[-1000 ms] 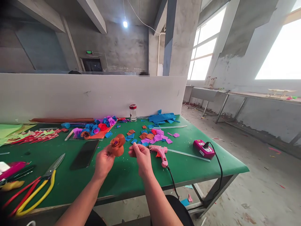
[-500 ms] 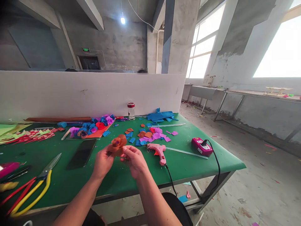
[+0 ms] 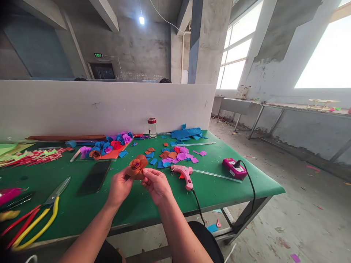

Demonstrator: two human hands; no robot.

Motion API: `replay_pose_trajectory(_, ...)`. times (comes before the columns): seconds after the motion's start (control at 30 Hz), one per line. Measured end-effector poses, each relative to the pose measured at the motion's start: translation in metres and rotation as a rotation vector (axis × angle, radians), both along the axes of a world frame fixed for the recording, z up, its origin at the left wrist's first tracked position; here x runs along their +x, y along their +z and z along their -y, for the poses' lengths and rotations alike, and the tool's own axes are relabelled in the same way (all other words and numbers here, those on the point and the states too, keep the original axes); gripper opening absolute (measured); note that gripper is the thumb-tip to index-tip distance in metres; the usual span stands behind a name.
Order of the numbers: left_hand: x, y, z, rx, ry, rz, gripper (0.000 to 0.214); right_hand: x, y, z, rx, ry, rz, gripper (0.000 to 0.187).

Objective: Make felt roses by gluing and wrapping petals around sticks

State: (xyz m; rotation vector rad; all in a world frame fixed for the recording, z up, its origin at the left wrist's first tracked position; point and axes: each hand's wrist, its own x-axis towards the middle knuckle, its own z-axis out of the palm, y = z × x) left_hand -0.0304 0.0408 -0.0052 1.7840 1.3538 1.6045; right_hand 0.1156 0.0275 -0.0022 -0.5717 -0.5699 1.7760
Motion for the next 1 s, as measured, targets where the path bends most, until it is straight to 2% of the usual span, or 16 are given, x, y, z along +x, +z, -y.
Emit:
replay_pose_trajectory(0.17, -0.001, -0.003, -0.001, 0.002, -0.005, -0.042, 0.01, 0.0, 0.002, 0.0, -0.057, 0.013, -0.019, 0.023)
replay_pose_trajectory(0.27, -0.002, -0.002, -0.001, 0.009, 0.06, -0.033, 0.009, 0.001, 0.003, 0.0, -0.061, 0.008, -0.01, 0.025)
replay_pose_trajectory(0.37, -0.002, 0.0, -0.001, -0.005, 0.101, 0.039, 0.009, 0.001, 0.002, 0.001, -0.015, 0.03, 0.011, 0.034)
replay_pose_trajectory(0.5, -0.001, 0.002, 0.0, -0.01, 0.067, 0.124, 0.011, -0.002, -0.001, 0.003, 0.086, 0.082, 0.018, 0.038)
replay_pose_trajectory(0.73, -0.002, -0.001, -0.001, 0.006, 0.074, 0.068, 0.015, -0.002, -0.005, 0.0, 0.102, 0.099, 0.005, 0.036)
replay_pose_trajectory(0.87, -0.002, 0.002, 0.0, 0.043, 0.131, 0.051, 0.008, 0.0, -0.007, -0.004, 0.0, 0.07, -0.032, 0.036)
replay_pose_trajectory(1.0, -0.003, 0.001, -0.001, -0.001, 0.118, 0.129, 0.006, -0.003, -0.008, -0.002, -0.118, 0.093, -0.083, 0.039)
